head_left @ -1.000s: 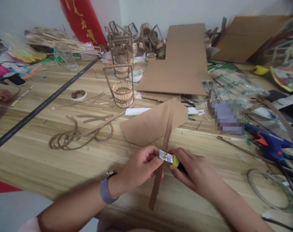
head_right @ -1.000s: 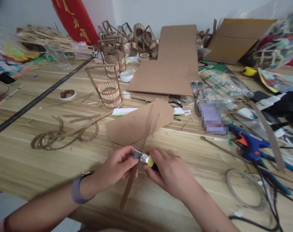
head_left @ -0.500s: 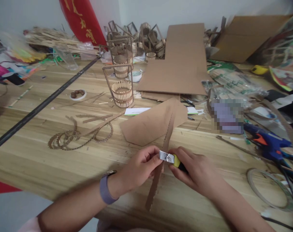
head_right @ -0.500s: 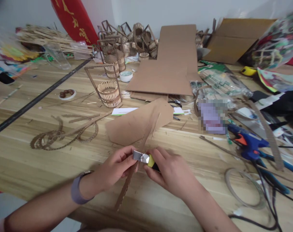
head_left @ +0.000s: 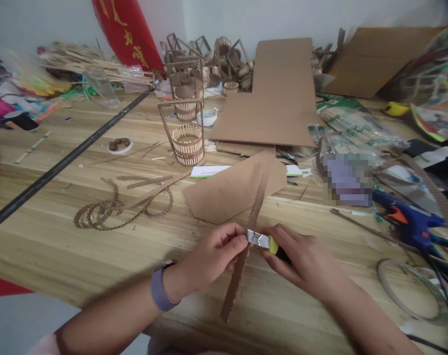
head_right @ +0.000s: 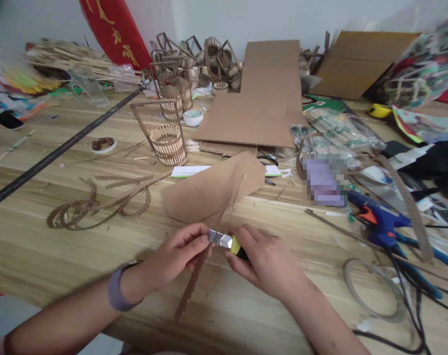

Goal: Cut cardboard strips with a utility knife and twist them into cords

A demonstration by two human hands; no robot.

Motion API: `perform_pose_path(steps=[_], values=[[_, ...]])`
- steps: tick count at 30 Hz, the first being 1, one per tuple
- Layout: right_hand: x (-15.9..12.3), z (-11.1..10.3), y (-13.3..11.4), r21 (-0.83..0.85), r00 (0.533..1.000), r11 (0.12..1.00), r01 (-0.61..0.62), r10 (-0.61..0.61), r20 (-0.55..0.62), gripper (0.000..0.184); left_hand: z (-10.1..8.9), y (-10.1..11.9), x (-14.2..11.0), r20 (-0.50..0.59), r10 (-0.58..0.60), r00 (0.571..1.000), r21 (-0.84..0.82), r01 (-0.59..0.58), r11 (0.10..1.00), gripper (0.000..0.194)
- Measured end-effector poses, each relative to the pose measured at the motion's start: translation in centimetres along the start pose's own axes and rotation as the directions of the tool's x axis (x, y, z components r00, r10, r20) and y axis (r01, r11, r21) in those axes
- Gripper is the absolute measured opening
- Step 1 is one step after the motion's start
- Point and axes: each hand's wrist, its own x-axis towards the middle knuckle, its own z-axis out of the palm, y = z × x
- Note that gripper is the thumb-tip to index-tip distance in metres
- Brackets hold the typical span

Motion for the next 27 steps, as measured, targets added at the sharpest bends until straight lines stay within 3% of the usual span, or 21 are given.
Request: perform_pose_path(steps=[7,14,27], values=[[-0.1,0.2,-0.6,0.038,0.999,0.999,0.007,-0.008,0.034,0.017,0.1,-0.2,-0.1,0.012,0.014,1.000,0.089,-0.015,0.996,0.048],[-0.1,0.3,-0.6,0.064,0.999,0.998,-0.009,0.006,0.039,0.016,0.3,-0.1,-0.2,0.017,0.007,1.000,0.063,-0.008,0.998,0.040],[0.1,0.2,-1.4,0.077,0.999,0.997,-0.011,0.008,0.047,0.020,0.1,-0.6,-0.4,-0.041,0.101,0.994,0.268,-0.087,0.960,0.039]])
